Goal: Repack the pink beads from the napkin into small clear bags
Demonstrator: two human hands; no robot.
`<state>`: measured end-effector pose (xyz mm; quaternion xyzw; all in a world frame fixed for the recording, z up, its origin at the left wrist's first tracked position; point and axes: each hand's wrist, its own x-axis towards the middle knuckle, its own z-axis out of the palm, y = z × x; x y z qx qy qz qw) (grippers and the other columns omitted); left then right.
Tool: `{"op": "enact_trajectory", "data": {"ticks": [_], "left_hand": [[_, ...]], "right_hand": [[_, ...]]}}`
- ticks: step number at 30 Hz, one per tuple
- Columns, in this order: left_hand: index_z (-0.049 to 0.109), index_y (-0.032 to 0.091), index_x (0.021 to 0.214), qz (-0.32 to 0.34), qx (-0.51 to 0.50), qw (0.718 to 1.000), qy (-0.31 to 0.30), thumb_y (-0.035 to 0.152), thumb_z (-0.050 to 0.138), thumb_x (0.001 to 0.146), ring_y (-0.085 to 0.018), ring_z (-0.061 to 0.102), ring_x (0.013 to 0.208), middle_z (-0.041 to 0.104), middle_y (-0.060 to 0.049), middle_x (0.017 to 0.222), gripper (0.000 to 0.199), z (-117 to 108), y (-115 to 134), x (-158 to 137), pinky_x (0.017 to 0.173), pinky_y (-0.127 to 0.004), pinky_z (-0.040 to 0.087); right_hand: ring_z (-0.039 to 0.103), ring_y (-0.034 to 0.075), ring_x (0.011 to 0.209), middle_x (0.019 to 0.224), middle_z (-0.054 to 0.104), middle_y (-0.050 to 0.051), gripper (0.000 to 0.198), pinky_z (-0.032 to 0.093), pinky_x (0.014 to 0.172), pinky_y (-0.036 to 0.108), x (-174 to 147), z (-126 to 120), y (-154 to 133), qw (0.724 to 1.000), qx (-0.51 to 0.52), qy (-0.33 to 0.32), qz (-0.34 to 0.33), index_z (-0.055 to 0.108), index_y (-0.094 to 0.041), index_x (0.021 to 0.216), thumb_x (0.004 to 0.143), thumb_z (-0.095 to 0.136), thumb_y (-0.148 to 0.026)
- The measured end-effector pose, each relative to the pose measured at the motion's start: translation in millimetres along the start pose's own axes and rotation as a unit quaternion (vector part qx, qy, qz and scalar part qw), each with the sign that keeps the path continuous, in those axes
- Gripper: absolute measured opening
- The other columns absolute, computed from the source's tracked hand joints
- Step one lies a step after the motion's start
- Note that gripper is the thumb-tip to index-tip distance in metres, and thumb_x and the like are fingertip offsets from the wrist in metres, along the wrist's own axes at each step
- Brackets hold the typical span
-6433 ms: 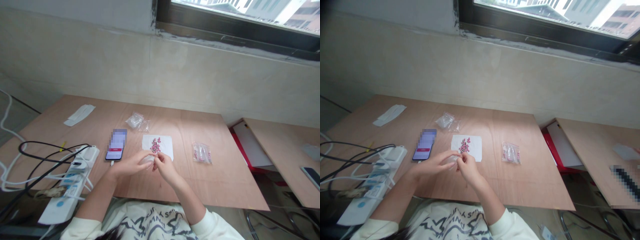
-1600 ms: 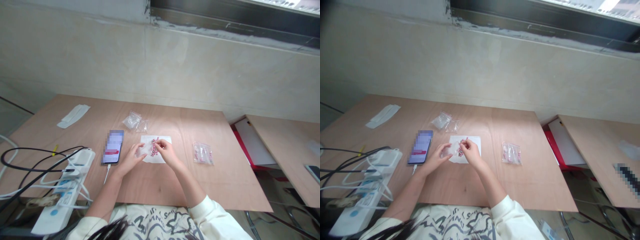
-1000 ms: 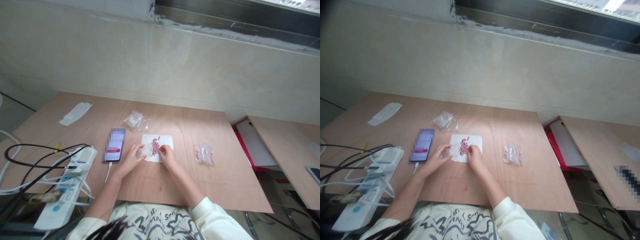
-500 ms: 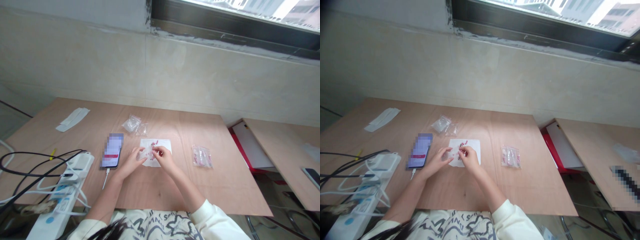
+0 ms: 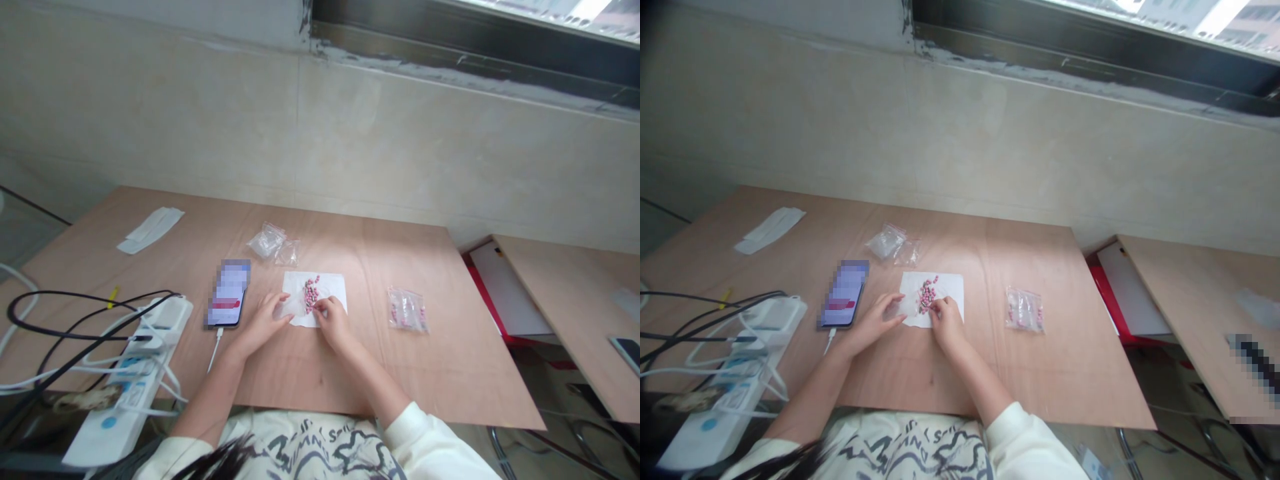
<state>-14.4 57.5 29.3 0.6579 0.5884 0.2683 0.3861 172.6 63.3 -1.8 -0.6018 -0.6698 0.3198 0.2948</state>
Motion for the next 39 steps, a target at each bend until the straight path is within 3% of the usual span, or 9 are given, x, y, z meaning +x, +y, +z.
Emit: {"op": "enact_trajectory", "data": {"ticks": [8,13,17,21,28,33,39], "left_hand": [[0.049,0.020,0.103,0.010,0.019,1.000,0.000,0.027,0.058,0.067,-0.021,0.047,0.099,0.051,-0.005,0.100,0.037,0.8,-0.1,4.3,0.085,-0.034,0.039],[0.049,0.020,0.103,0.028,0.028,0.999,-0.009,0.031,0.057,0.069,-0.021,0.046,0.100,0.051,-0.006,0.102,0.037,3.4,-1.3,12.7,0.087,-0.035,0.038],[0.048,0.019,0.105,0.028,0.024,0.999,-0.013,0.031,0.056,0.070,-0.021,0.046,0.099,0.050,-0.006,0.102,0.038,3.3,-3.4,15.8,0.086,-0.035,0.038],[0.047,0.020,0.106,0.035,0.026,0.999,-0.009,0.031,0.056,0.070,-0.021,0.046,0.099,0.050,-0.006,0.101,0.038,1.0,-6.6,12.7,0.087,-0.035,0.037],[0.047,0.020,0.105,0.025,0.041,0.999,-0.005,0.030,0.055,0.070,-0.021,0.046,0.099,0.049,-0.005,0.101,0.038,-0.1,-9.0,4.3,0.087,-0.035,0.038],[0.049,0.020,0.104,0.023,0.043,0.999,-0.002,0.029,0.056,0.068,-0.021,0.045,0.100,0.050,-0.006,0.100,0.037,1.9,-7.4,5.5,0.087,-0.036,0.038],[0.049,0.021,0.103,0.032,0.030,0.999,-0.002,0.030,0.057,0.068,-0.021,0.046,0.099,0.051,-0.006,0.101,0.037,2.5,-5.6,13.9,0.086,-0.036,0.038]], "right_hand": [[0.049,0.014,0.064,0.068,0.053,0.002,0.007,0.039,0.063,0.026,10.2,-10.0,-14.2,0.996,0.069,0.055,0.003,0.060,-0.017,0.073,0.071,0.055,-0.022],[0.048,0.012,0.060,0.065,0.054,0.001,0.007,0.038,0.058,0.024,18.2,-13.6,-34.2,0.993,0.114,0.015,-0.013,0.062,-0.018,0.070,0.069,0.058,-0.024],[0.047,0.011,0.058,0.074,0.059,0.002,0.012,0.038,0.055,0.023,19.3,-14.8,-33.0,0.986,0.166,-0.018,0.022,0.063,-0.018,0.076,0.070,0.056,-0.026],[0.049,0.014,0.065,0.074,0.056,0.003,0.012,0.040,0.063,0.027,14.5,-14.3,-13.6,0.995,0.091,0.033,0.033,0.061,-0.017,0.078,0.067,0.056,-0.020],[0.048,0.018,0.076,0.072,0.054,0.004,0.006,0.039,0.069,0.030,5.7,-10.7,1.4,0.999,-0.031,0.027,0.026,0.057,-0.018,0.066,0.067,0.053,-0.014],[0.049,0.017,0.071,0.071,0.059,0.004,0.004,0.038,0.069,0.029,11.5,-12.9,-16.2,0.998,0.013,0.057,0.030,0.058,-0.017,0.066,0.069,0.055,-0.018],[0.051,0.016,0.072,0.073,0.064,0.002,0.004,0.039,0.070,0.029,16.6,-15.0,-49.3,0.997,0.070,0.018,-0.010,0.061,-0.020,0.068,0.068,0.058,-0.022]]}}
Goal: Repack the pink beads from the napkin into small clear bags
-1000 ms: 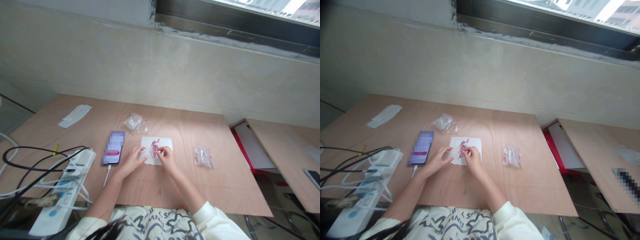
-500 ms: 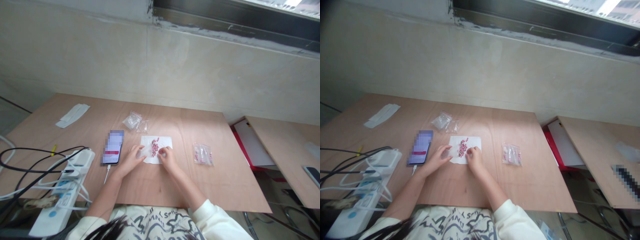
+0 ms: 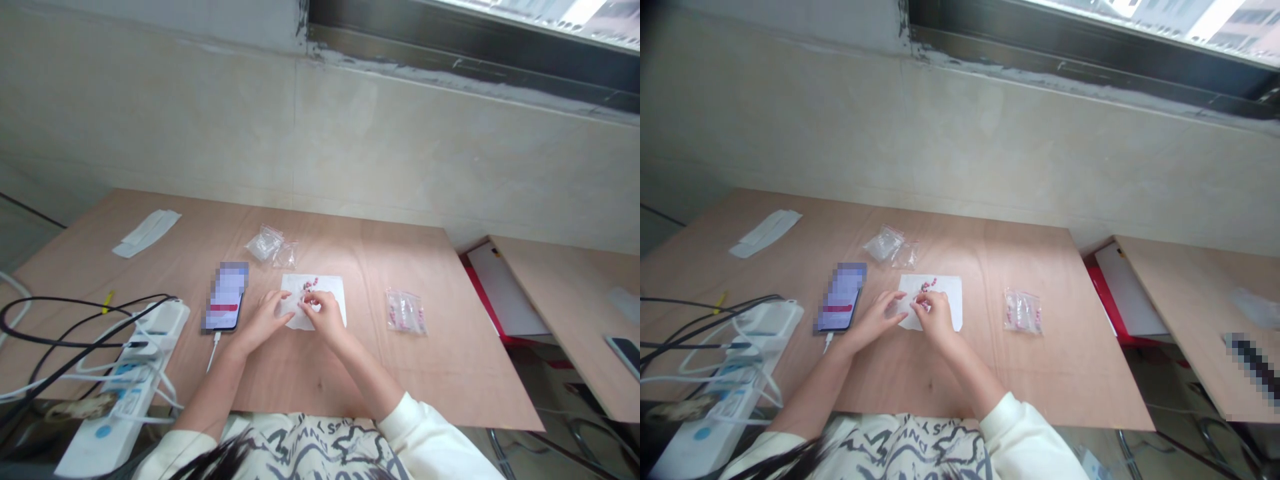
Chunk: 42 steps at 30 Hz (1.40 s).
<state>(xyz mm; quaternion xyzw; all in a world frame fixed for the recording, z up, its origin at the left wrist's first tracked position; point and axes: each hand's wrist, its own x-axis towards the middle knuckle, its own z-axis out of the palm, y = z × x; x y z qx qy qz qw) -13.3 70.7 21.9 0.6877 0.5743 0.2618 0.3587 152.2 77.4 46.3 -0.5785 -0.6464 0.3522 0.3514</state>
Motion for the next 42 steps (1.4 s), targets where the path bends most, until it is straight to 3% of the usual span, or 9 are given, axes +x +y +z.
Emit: {"op": "enact_trajectory", "data": {"ticks": [4,8,17,25,36,42], "left_hand": [[0.049,0.020,0.103,-0.004,-0.007,1.000,-0.002,0.029,0.056,0.069,-0.021,0.047,0.098,0.051,-0.006,0.099,0.037,-5.4,0.5,-0.1,0.084,-0.034,0.040],[0.049,0.020,0.103,-0.007,-0.005,1.000,0.000,0.029,0.056,0.069,-0.020,0.048,0.096,0.050,-0.005,0.099,0.036,-9.3,1.4,-4.7,0.083,-0.033,0.040],[0.047,0.021,0.105,-0.020,-0.018,1.000,0.000,0.028,0.055,0.070,-0.019,0.048,0.096,0.048,-0.005,0.101,0.036,-8.7,-4.7,-8.3,0.080,-0.031,0.042],[0.049,0.022,0.104,-0.012,-0.004,1.000,0.001,0.031,0.057,0.069,-0.020,0.048,0.096,0.050,-0.005,0.100,0.037,-10.5,-3.4,1.3,0.085,-0.034,0.039],[0.049,0.020,0.104,-0.014,-0.013,1.000,0.006,0.030,0.056,0.069,-0.020,0.049,0.095,0.050,-0.005,0.099,0.037,-6.5,1.1,-3.9,0.085,-0.034,0.039],[0.048,0.022,0.104,-0.019,-0.011,1.000,0.006,0.030,0.056,0.069,-0.020,0.049,0.094,0.050,-0.004,0.100,0.036,-6.6,2.5,-2.5,0.085,-0.034,0.039]], "right_hand": [[0.051,0.017,0.075,0.076,0.062,0.003,0.009,0.038,0.073,0.030,6.7,-1.2,9.1,0.999,-0.023,0.024,0.012,0.062,-0.019,0.073,0.069,0.054,-0.019],[0.048,0.019,0.081,0.078,0.055,0.006,0.010,0.036,0.075,0.032,17.8,2.9,25.8,0.990,-0.117,0.061,0.053,0.061,-0.017,0.073,0.066,0.053,-0.017],[0.046,0.023,0.083,0.083,0.053,0.011,0.012,0.035,0.071,0.032,32.9,12.0,19.1,0.971,-0.220,0.015,0.094,0.059,-0.016,0.074,0.067,0.049,-0.013],[0.047,0.026,0.084,0.081,0.054,0.015,0.010,0.035,0.066,0.033,41.5,12.3,14.6,0.962,-0.250,-0.008,0.109,0.057,-0.015,0.067,0.067,0.048,-0.011],[0.050,0.029,0.084,0.086,0.054,0.019,0.010,0.038,0.066,0.035,42.3,15.9,10.0,0.953,-0.278,-0.021,0.118,0.059,-0.011,0.070,0.068,0.049,-0.014],[0.054,0.020,0.073,0.075,0.058,0.012,0.006,0.039,0.068,0.029,45.1,2.1,17.9,0.974,-0.215,-0.002,0.072,0.058,-0.013,0.061,0.064,0.052,-0.013]]}}
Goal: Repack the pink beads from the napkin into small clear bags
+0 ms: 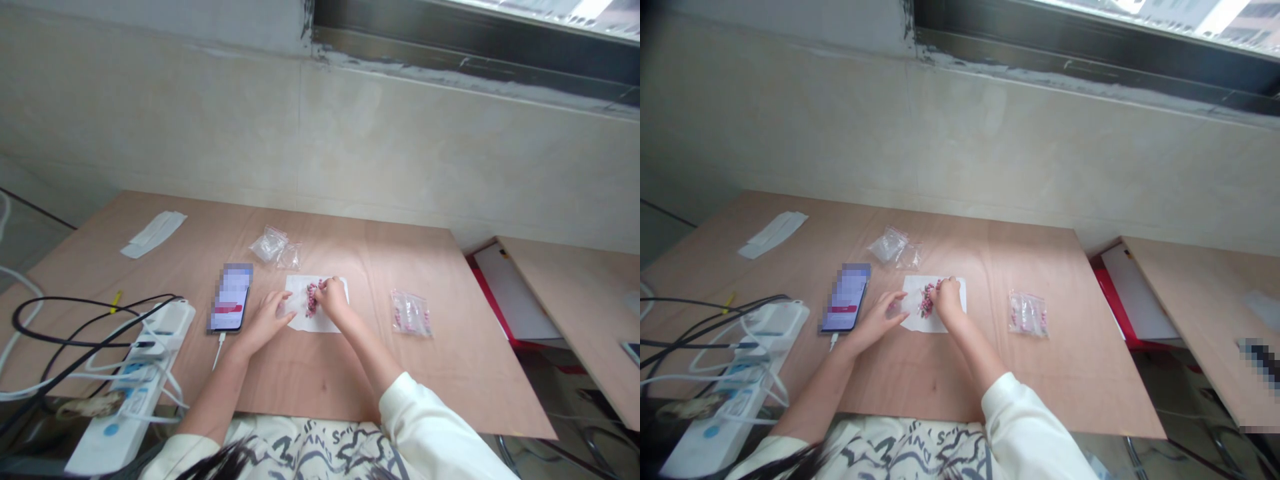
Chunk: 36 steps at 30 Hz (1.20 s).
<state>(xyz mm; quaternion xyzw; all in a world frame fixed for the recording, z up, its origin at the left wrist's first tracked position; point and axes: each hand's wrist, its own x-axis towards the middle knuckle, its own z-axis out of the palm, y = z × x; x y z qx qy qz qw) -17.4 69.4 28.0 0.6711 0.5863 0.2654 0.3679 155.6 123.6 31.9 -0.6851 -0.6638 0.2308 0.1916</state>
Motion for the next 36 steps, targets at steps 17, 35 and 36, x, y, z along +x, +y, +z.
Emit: {"op": "enact_trajectory", "data": {"ticks": [17,35,36], "left_hand": [[0.048,0.019,0.101,0.001,-0.046,0.999,0.004,0.026,0.056,0.069,-0.019,0.049,0.095,0.050,-0.006,0.101,0.033,13.4,27.2,-1.9,0.083,-0.032,0.040],[0.052,0.017,0.094,0.010,-0.221,0.974,-0.046,0.039,0.046,0.078,-0.017,0.054,0.090,0.058,-0.003,0.092,0.027,-17.5,45.1,8.1,0.079,-0.029,0.042],[0.053,0.017,0.089,0.008,-0.216,0.975,-0.044,0.039,0.046,0.077,-0.017,0.054,0.086,0.058,-0.003,0.086,0.026,-17.3,46.3,9.1,0.077,-0.029,0.042]], "right_hand": [[0.048,0.012,0.070,0.075,0.048,0.002,0.017,0.040,0.065,0.025,-43.8,-49.8,-22.7,0.972,0.163,-0.131,-0.110,0.059,-0.017,0.072,0.077,0.044,-0.021],[0.053,0.014,0.072,0.075,0.056,0.003,0.006,0.042,0.063,0.027,-47.9,-62.4,-21.0,0.941,0.302,-0.099,-0.118,0.051,-0.018,0.075,0.075,0.045,-0.018],[0.053,0.014,0.072,0.076,0.057,0.003,0.005,0.042,0.064,0.027,-47.8,-62.3,-21.1,0.937,0.317,-0.093,-0.113,0.051,-0.018,0.077,0.074,0.047,-0.019]]}}
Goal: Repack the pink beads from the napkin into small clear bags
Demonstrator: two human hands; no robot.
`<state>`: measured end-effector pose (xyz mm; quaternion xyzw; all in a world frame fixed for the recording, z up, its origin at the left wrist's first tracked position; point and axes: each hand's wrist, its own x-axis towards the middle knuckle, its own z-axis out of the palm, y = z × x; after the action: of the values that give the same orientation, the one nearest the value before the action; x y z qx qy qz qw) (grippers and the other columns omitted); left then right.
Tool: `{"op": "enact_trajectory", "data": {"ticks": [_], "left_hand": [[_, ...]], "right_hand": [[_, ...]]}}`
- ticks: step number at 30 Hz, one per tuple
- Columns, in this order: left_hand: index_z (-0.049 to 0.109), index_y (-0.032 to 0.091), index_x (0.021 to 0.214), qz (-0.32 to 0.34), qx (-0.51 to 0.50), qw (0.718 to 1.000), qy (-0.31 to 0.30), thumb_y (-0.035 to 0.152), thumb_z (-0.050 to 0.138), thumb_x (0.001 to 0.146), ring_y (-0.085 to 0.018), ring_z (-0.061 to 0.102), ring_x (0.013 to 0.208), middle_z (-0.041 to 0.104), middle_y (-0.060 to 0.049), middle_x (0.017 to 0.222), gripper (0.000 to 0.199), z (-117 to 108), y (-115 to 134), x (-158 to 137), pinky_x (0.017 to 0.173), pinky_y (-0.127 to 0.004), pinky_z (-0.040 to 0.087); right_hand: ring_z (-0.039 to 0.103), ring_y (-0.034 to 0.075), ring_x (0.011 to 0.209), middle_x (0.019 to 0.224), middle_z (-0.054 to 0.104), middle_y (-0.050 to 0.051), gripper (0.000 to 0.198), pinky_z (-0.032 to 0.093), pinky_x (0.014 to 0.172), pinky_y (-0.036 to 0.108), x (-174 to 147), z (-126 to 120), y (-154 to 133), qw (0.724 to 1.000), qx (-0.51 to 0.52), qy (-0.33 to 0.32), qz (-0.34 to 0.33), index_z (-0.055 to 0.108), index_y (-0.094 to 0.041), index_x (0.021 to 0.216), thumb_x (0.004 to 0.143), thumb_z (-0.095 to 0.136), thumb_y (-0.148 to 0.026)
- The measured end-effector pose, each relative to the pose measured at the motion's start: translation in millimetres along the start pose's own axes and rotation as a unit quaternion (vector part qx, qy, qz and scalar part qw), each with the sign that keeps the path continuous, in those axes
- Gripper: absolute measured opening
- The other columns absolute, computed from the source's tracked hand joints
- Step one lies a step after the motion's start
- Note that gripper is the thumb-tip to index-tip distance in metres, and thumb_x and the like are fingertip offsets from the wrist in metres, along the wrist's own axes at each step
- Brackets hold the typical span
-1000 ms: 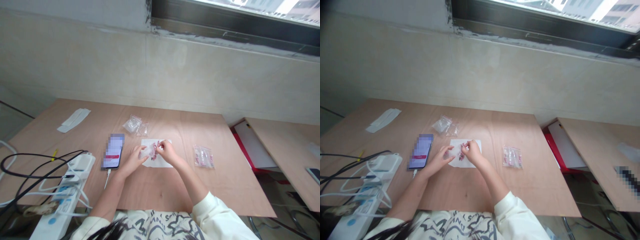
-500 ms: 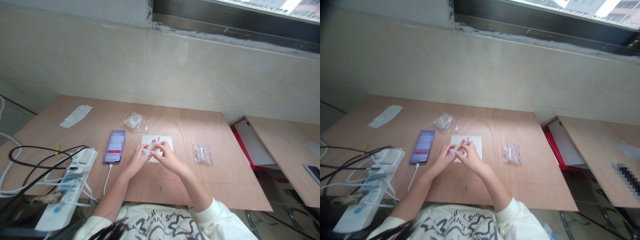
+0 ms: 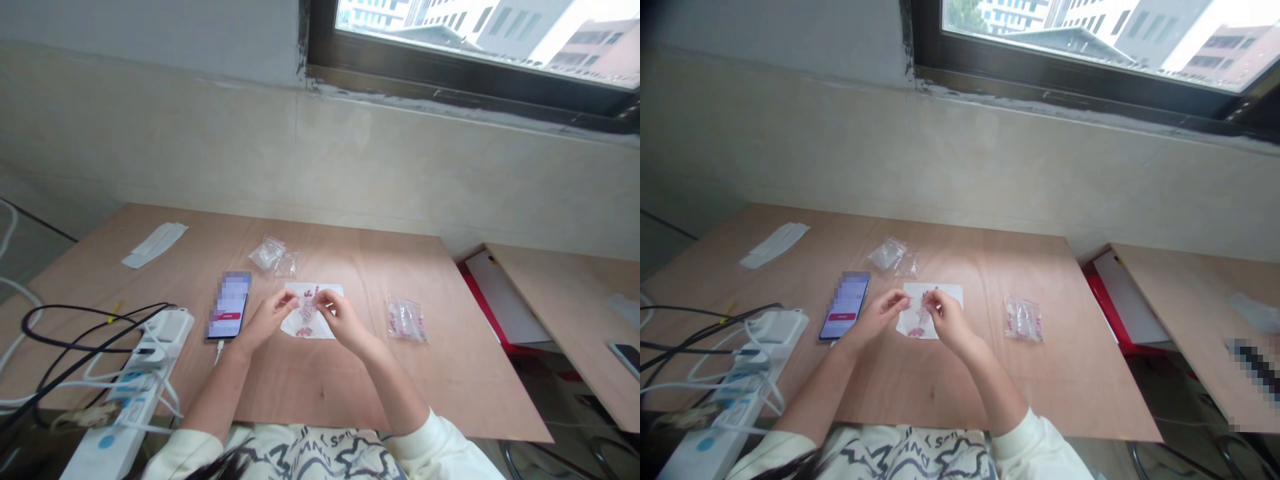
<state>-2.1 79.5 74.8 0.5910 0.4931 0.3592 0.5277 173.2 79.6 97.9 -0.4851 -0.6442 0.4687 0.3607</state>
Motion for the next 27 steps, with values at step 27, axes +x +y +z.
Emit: {"op": "enact_trajectory", "data": {"ticks": [27], "left_hand": [[0.057,0.017,0.079,0.044,0.170,0.984,-0.008,0.036,0.045,0.078,-0.016,0.055,0.078,0.060,-0.002,0.080,0.023,-2.1,15.6,-10.4,0.071,-0.025,0.041]], "right_hand": [[0.051,0.015,0.064,0.067,0.057,0.004,0.006,0.039,0.059,0.026,-8.3,1.9,11.2,0.994,-0.082,0.070,0.025,0.052,-0.017,0.064,0.069,0.052,-0.019]]}}
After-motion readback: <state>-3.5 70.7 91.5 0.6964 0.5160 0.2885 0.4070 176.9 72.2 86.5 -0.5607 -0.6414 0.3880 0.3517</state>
